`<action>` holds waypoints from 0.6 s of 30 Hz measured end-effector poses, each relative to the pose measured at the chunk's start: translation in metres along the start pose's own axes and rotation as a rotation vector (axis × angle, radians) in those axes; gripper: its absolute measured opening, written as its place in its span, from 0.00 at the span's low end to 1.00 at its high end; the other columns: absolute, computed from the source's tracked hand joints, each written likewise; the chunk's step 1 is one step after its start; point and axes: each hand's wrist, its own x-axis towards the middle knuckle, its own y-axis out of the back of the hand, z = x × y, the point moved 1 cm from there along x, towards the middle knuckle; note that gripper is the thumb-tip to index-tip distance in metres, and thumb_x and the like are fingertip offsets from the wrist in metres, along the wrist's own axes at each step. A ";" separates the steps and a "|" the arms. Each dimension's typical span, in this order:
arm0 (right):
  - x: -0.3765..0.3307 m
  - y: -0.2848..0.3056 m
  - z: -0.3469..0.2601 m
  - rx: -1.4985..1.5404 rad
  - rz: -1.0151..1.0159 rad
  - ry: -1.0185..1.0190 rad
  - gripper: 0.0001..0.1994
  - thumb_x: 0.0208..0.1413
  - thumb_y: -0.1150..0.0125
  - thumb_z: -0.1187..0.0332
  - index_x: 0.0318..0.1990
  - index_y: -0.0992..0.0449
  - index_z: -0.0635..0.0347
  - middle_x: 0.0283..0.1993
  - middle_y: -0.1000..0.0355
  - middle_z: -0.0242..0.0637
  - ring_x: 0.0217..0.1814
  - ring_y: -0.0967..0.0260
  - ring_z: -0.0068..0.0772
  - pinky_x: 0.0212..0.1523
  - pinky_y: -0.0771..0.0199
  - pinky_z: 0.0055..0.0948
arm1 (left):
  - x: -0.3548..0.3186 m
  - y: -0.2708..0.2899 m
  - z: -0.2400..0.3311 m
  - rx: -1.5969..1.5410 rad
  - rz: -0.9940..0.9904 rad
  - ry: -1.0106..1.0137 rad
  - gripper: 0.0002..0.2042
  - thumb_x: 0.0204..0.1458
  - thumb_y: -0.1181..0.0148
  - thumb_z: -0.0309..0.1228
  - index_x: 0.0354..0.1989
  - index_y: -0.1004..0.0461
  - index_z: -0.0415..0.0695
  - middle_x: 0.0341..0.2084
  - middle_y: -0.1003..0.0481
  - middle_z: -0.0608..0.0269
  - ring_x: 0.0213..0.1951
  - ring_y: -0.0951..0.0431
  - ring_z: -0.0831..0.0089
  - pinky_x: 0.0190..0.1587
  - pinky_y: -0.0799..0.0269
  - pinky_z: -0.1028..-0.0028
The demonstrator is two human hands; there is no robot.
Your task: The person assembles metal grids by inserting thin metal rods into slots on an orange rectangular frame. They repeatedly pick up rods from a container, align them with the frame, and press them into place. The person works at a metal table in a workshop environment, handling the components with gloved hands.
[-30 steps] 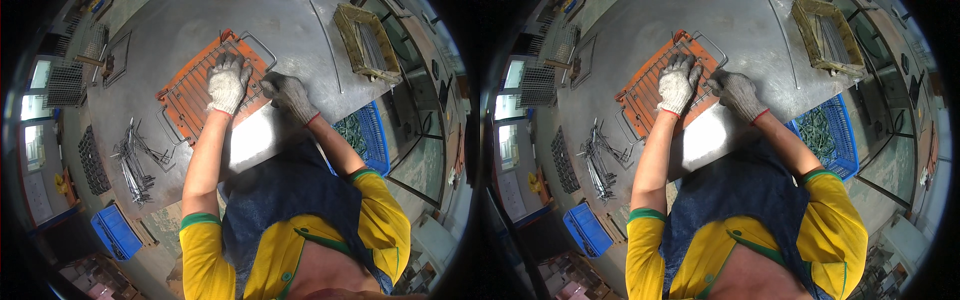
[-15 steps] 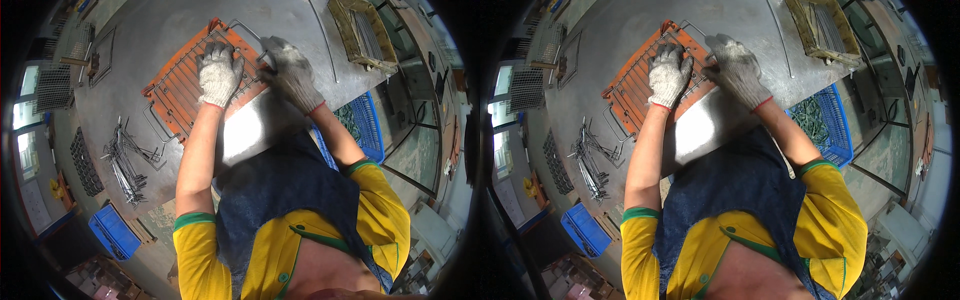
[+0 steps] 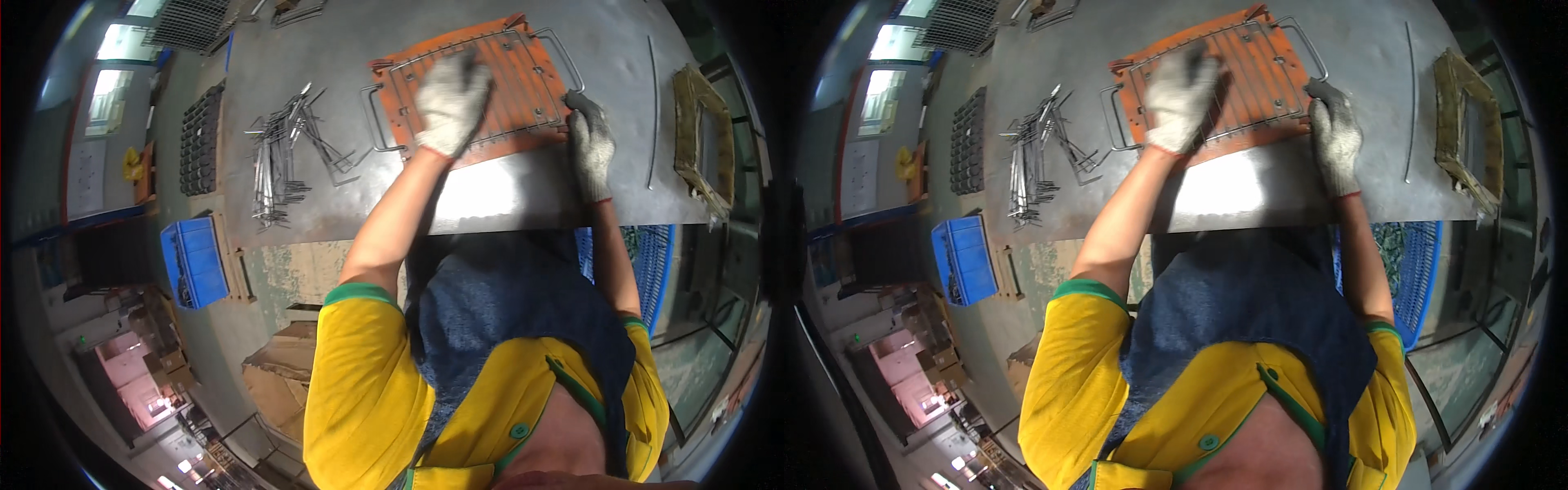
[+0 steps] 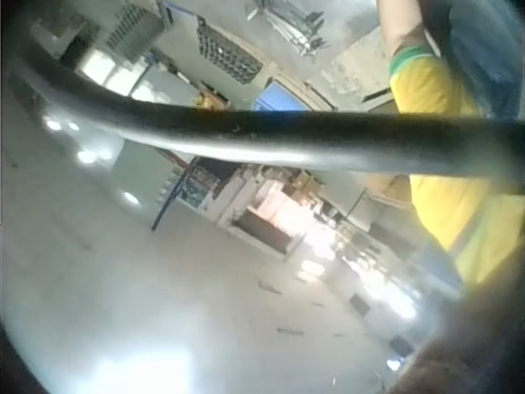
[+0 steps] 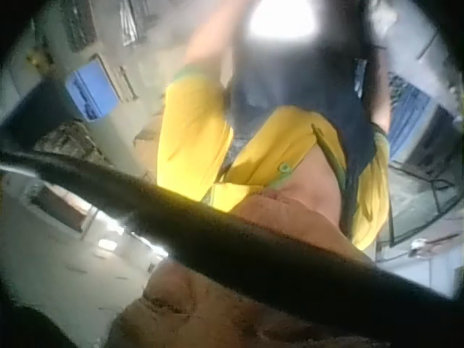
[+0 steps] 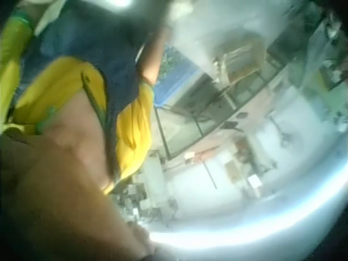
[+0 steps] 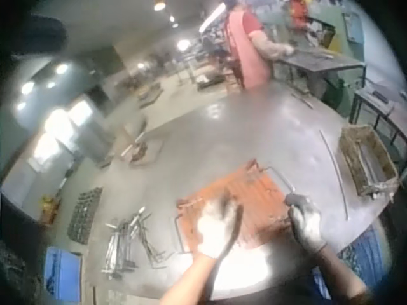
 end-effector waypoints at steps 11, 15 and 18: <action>-0.002 -0.004 0.014 -0.227 0.033 0.092 0.12 0.64 0.45 0.65 0.53 0.23 0.52 0.52 0.26 0.37 0.46 0.22 0.33 0.49 0.23 0.33 | -0.039 0.194 -0.192 0.673 -0.263 0.830 0.27 0.49 0.38 0.53 0.42 0.18 0.38 0.36 0.18 0.45 0.42 0.17 0.52 0.45 0.23 0.59; -0.002 -0.004 0.002 0.053 0.005 0.044 0.13 0.65 0.46 0.67 0.54 0.24 0.57 0.51 0.26 0.38 0.38 0.20 0.30 0.42 0.21 0.28 | -0.050 0.208 -0.227 0.198 -0.232 1.001 0.21 0.48 0.34 0.46 0.39 0.17 0.38 0.30 0.17 0.52 0.33 0.16 0.64 0.37 0.24 0.65; 0.004 0.005 0.010 0.287 -0.061 -0.087 0.14 0.66 0.47 0.68 0.55 0.26 0.64 0.51 0.25 0.40 0.40 0.21 0.29 0.43 0.22 0.26 | -0.056 0.222 -0.248 0.264 -0.150 0.940 0.22 0.48 0.31 0.46 0.39 0.17 0.37 0.25 0.19 0.60 0.27 0.23 0.72 0.32 0.29 0.68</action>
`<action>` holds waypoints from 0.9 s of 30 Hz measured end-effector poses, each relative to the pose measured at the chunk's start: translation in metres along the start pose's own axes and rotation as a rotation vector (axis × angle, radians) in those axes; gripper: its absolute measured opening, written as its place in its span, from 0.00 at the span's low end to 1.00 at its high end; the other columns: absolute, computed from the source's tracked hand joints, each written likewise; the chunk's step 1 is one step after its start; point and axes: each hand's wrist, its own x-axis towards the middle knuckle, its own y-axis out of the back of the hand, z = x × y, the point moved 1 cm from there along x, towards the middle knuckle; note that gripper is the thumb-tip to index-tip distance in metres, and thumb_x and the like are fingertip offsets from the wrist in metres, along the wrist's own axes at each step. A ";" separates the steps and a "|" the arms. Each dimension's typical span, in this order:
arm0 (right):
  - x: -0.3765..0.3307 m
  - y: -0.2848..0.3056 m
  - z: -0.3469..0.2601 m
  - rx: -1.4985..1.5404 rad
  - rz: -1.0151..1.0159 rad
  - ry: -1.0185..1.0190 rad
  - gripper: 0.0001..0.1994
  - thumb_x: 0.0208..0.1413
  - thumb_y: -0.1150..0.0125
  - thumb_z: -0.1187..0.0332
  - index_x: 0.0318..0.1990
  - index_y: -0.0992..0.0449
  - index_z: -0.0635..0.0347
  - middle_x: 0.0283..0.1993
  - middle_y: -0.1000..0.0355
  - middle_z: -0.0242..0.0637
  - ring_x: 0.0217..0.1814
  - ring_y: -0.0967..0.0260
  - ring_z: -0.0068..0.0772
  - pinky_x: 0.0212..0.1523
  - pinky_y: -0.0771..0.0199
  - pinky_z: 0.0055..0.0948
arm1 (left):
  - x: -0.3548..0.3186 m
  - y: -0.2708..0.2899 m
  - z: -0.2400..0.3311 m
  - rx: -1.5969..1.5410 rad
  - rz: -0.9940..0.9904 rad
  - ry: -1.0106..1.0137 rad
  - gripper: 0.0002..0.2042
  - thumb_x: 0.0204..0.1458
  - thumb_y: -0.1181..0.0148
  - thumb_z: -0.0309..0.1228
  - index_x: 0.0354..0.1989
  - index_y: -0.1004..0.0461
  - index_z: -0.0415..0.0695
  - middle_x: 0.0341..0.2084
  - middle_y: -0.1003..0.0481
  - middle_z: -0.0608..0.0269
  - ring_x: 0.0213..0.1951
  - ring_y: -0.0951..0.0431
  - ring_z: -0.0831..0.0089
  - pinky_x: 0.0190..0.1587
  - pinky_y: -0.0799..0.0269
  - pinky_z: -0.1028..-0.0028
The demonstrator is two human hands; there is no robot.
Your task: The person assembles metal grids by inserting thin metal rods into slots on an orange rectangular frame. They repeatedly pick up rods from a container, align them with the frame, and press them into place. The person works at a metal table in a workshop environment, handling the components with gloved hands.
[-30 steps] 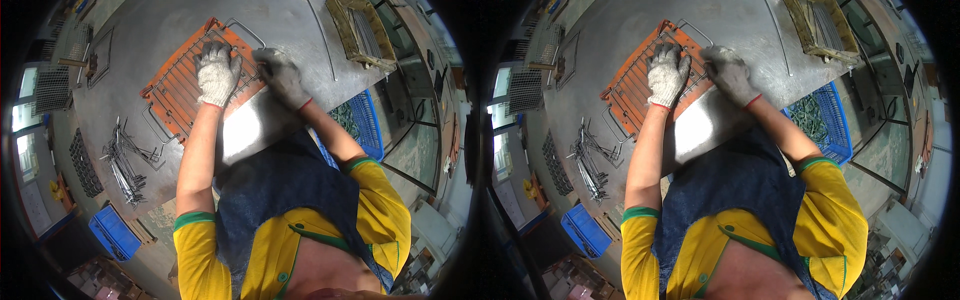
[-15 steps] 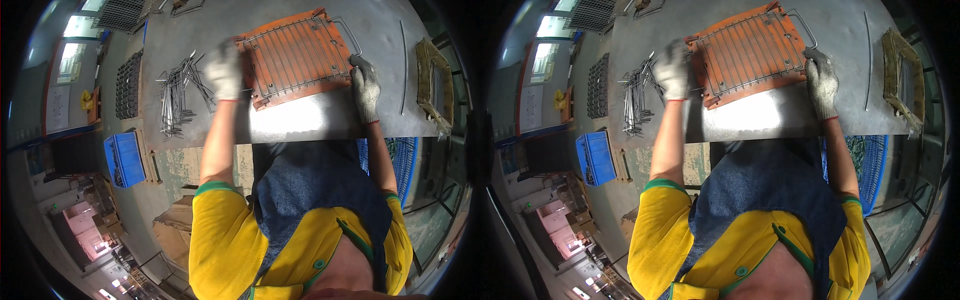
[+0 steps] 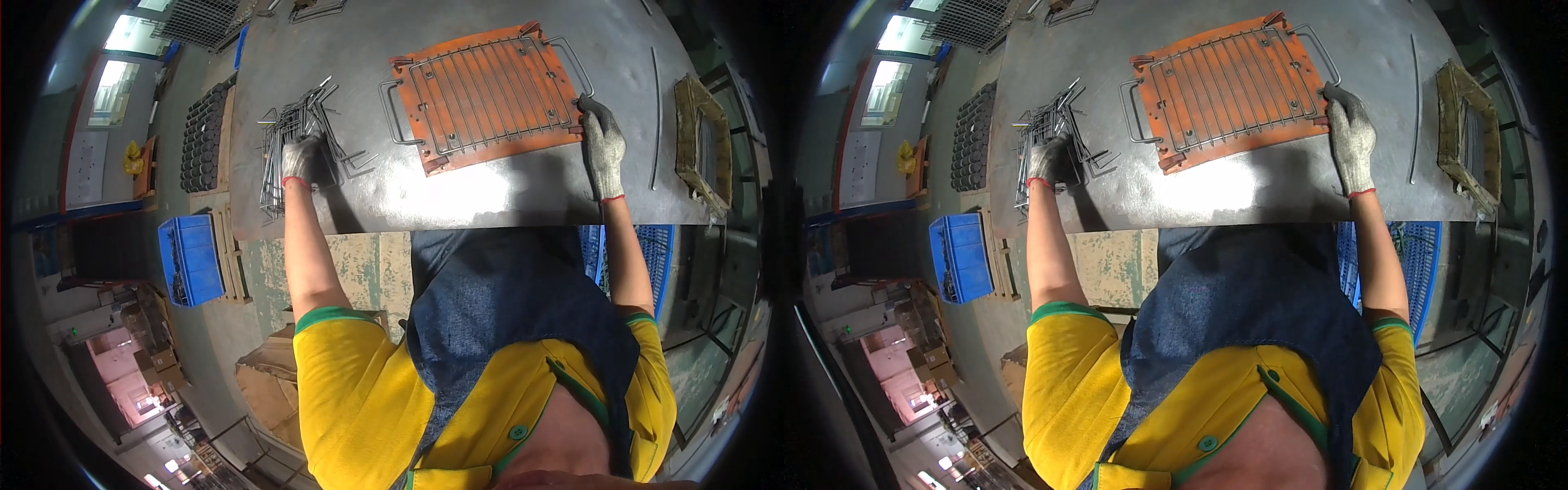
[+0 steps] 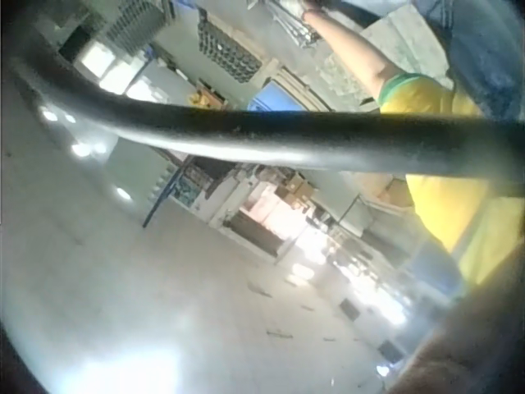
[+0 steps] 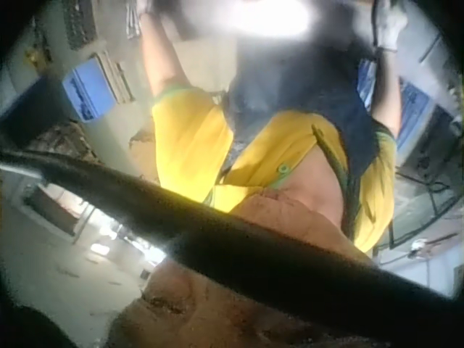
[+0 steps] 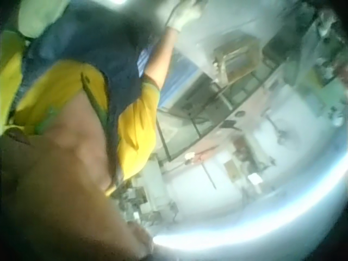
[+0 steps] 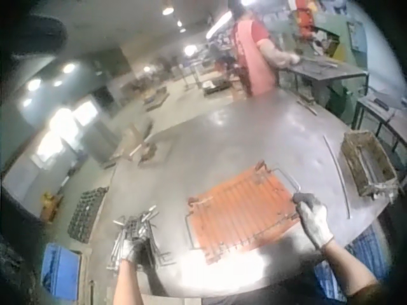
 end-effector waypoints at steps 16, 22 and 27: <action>-0.076 -0.127 -0.078 -0.015 -1.093 -0.328 0.19 0.68 0.50 0.60 0.60 0.29 0.60 0.45 0.22 0.36 0.37 0.25 0.21 0.31 0.28 0.17 | -0.176 -0.047 0.191 -1.456 -0.680 -0.093 0.08 0.62 0.42 0.34 0.41 0.30 0.43 0.28 0.26 0.60 0.29 0.21 0.66 0.34 0.19 0.61; -0.092 -0.143 -0.062 -0.201 -0.781 0.499 0.17 0.66 0.49 0.64 0.59 0.28 0.60 0.53 0.24 0.36 0.49 0.27 0.34 0.52 0.27 0.30 | -0.167 -0.064 0.182 -1.797 -1.016 -0.284 0.12 0.63 0.43 0.35 0.47 0.28 0.40 0.32 0.26 0.63 0.35 0.25 0.66 0.44 0.22 0.66; -0.083 -0.146 -0.047 -0.404 -0.633 0.646 0.16 0.64 0.48 0.66 0.58 0.27 0.58 0.53 0.25 0.38 0.50 0.26 0.35 0.53 0.25 0.31 | -0.169 -0.069 0.179 -1.731 -1.000 -0.241 0.09 0.64 0.45 0.34 0.45 0.28 0.42 0.30 0.27 0.63 0.34 0.26 0.68 0.43 0.22 0.67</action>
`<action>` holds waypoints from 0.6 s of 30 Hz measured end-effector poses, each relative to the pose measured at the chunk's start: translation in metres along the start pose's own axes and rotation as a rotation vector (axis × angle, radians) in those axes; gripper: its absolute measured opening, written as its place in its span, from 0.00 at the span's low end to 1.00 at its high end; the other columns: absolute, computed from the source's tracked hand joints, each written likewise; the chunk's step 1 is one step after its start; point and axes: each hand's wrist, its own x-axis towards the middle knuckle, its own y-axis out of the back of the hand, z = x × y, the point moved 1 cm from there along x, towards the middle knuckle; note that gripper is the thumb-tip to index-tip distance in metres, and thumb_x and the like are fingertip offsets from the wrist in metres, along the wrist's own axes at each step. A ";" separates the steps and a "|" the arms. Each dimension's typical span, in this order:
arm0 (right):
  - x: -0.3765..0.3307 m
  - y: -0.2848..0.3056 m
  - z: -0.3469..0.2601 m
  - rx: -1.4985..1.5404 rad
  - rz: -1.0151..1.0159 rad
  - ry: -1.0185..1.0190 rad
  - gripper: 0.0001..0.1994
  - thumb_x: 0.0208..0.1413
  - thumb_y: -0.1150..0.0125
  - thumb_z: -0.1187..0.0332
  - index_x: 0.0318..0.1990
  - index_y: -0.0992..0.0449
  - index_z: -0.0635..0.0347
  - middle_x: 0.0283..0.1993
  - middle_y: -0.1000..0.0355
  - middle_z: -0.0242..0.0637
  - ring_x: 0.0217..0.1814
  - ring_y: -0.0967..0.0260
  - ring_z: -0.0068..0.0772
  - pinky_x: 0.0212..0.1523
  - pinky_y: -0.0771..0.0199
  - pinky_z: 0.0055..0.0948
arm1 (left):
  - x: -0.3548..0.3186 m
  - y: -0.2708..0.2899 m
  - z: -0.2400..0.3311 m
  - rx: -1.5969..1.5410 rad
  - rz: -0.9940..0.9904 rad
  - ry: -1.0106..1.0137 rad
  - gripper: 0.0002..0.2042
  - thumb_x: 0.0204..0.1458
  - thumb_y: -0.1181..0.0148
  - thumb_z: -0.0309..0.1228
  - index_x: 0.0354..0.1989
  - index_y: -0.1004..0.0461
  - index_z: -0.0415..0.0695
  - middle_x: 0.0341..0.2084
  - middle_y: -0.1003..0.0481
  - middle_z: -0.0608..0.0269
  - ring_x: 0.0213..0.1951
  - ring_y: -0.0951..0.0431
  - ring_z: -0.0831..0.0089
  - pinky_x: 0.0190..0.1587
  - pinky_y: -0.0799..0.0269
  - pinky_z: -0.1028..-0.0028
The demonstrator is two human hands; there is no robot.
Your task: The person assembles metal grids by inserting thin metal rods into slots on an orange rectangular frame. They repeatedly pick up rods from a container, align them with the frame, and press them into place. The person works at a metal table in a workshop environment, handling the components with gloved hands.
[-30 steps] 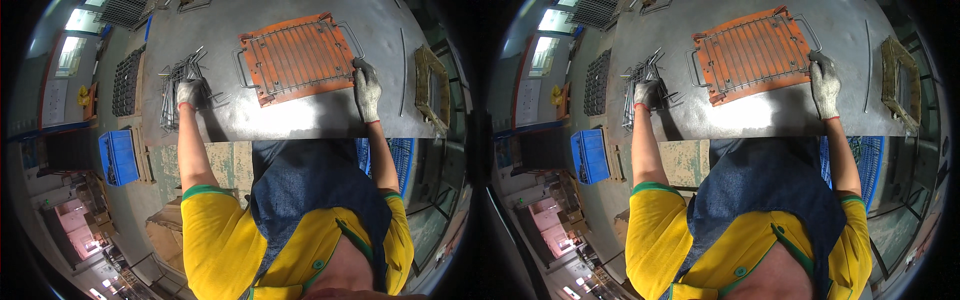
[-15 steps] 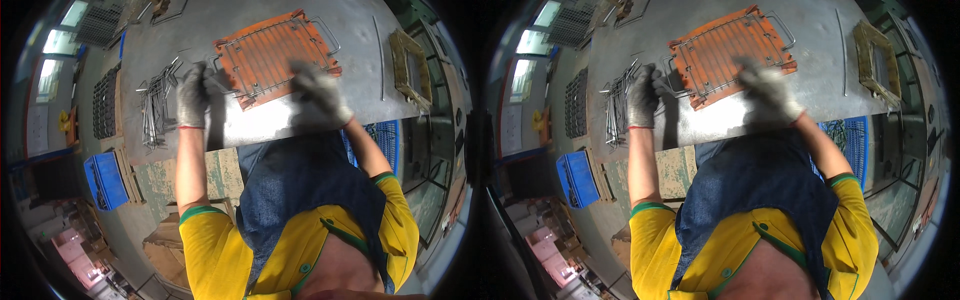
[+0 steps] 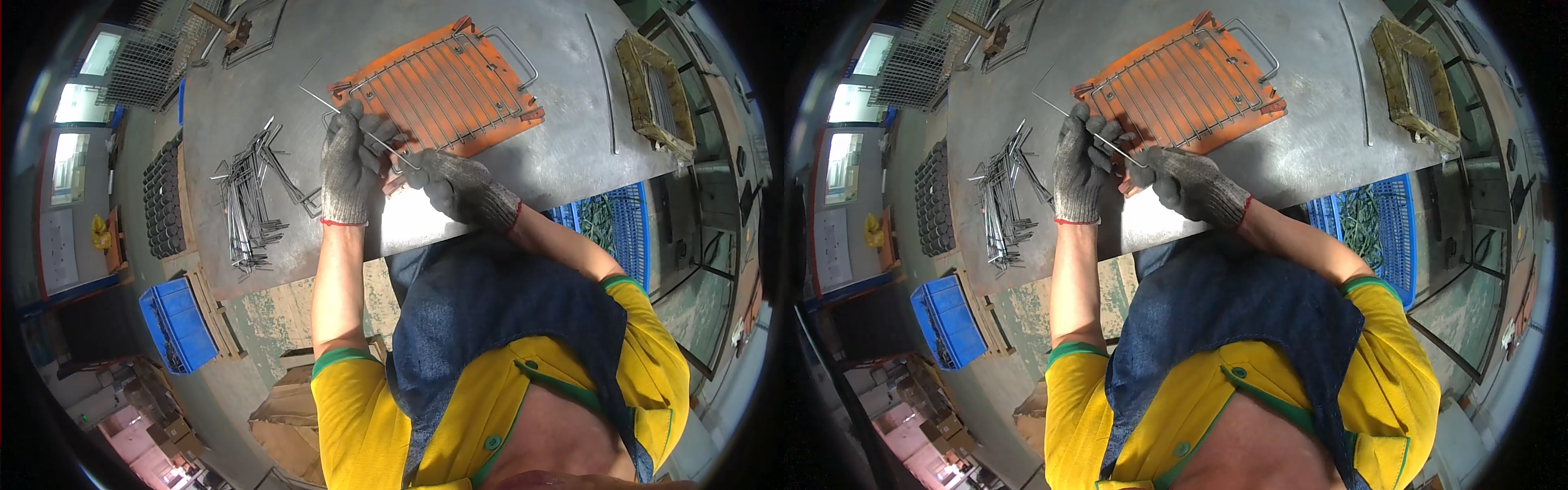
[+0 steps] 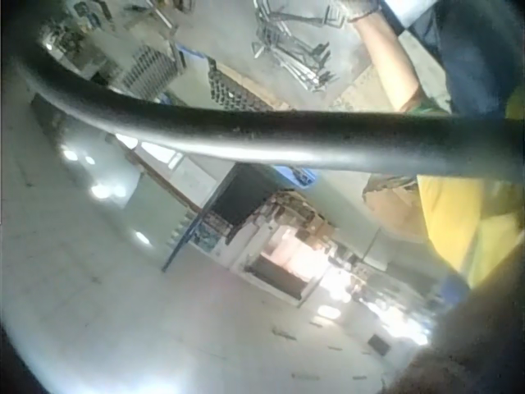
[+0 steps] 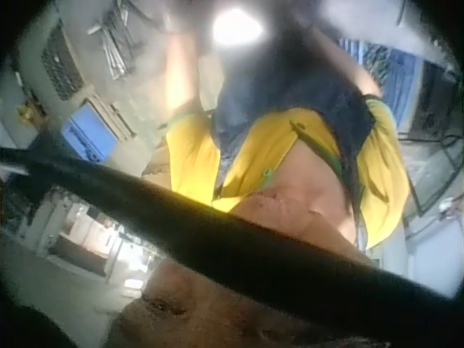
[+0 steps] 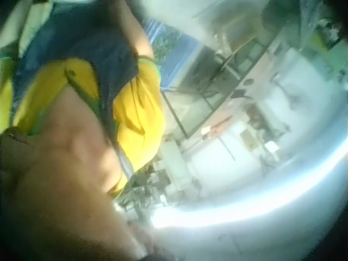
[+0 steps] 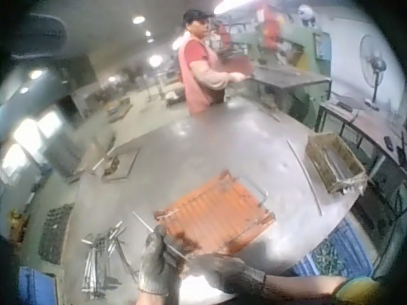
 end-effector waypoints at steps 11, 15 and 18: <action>0.025 -0.008 0.007 -0.261 -0.139 -0.154 0.13 0.61 0.48 0.61 0.49 0.25 0.55 0.45 0.23 0.37 0.48 0.23 0.37 0.46 0.22 0.37 | 0.039 0.034 -0.001 2.139 0.291 -0.365 0.14 0.52 0.40 0.41 0.42 0.22 0.47 0.40 0.21 0.57 0.44 0.21 0.55 0.47 0.25 0.61; 0.023 -0.014 0.007 -0.307 -0.198 -0.251 0.13 0.60 0.47 0.59 0.47 0.24 0.53 0.44 0.23 0.37 0.47 0.23 0.37 0.46 0.23 0.39 | 0.037 0.047 0.000 2.258 -0.069 -0.408 0.17 0.60 0.45 0.44 0.50 0.21 0.47 0.50 0.22 0.56 0.60 0.30 0.55 0.61 0.39 0.54; 0.023 -0.020 0.010 -0.239 -0.126 -0.164 0.13 0.59 0.45 0.58 0.46 0.23 0.52 0.41 0.23 0.35 0.44 0.22 0.37 0.44 0.23 0.40 | 0.041 0.052 -0.001 2.344 -0.119 -0.418 0.17 0.59 0.45 0.43 0.49 0.21 0.48 0.50 0.23 0.58 0.60 0.31 0.56 0.60 0.41 0.52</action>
